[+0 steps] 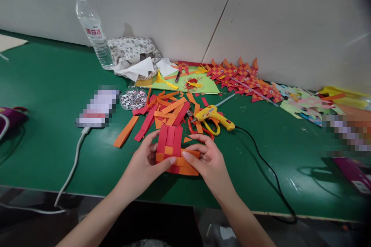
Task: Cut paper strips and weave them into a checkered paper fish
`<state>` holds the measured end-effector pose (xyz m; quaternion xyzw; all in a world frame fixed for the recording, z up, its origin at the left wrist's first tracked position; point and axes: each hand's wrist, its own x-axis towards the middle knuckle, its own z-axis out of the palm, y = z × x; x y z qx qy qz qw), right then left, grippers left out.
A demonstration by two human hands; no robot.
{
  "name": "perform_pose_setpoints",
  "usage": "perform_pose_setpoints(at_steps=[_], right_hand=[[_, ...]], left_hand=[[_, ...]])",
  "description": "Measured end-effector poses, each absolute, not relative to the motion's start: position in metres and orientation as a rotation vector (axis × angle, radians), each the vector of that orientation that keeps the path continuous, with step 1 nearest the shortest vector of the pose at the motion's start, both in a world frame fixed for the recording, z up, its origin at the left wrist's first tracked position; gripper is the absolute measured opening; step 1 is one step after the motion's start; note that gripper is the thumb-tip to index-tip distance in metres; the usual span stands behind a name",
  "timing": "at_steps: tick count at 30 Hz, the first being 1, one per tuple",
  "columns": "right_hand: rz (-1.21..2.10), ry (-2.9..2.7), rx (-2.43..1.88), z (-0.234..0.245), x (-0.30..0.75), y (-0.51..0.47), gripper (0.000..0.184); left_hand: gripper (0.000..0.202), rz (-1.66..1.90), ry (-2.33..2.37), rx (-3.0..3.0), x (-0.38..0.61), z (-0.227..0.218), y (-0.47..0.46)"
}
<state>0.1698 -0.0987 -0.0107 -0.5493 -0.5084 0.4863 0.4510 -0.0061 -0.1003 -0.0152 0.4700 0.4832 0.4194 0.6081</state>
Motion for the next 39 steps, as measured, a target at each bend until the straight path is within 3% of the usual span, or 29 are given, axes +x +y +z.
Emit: perform_pose_setpoints(at_steps=[6, 15, 24, 31, 34, 36, 39], right_hand=[[1.045, -1.097, -1.349, -0.006, 0.178, -0.094, 0.026], [1.075, -1.325, -1.417, -0.008, 0.179, -0.098, 0.026], [0.64, -1.003, -1.358, -0.006, 0.207, -0.085, 0.022], [0.909, -1.467, -1.304, -0.01, 0.185, -0.099, 0.04], [0.981, -1.632, -1.368, -0.007, 0.188, -0.097, 0.018], [0.738, -1.543, -1.466, -0.006, 0.201, -0.09, 0.007], [0.41, -1.493, -1.536, -0.004, 0.227, -0.077, 0.017]], left_hand=[[0.073, 0.919, 1.175, 0.984, -0.007, -0.016, -0.096], [0.076, 0.886, 1.141, 0.967, -0.006, -0.013, -0.098], [0.074, 0.886, 1.235, 1.035, -0.019, -0.014, -0.1], [0.075, 0.864, 1.176, 0.986, -0.012, -0.014, -0.1], [0.071, 0.866, 1.153, 1.003, -0.013, -0.013, -0.103], [0.073, 0.873, 1.172, 0.988, -0.021, -0.013, -0.104], [0.082, 0.935, 1.265, 0.958, -0.04, -0.012, -0.102]])
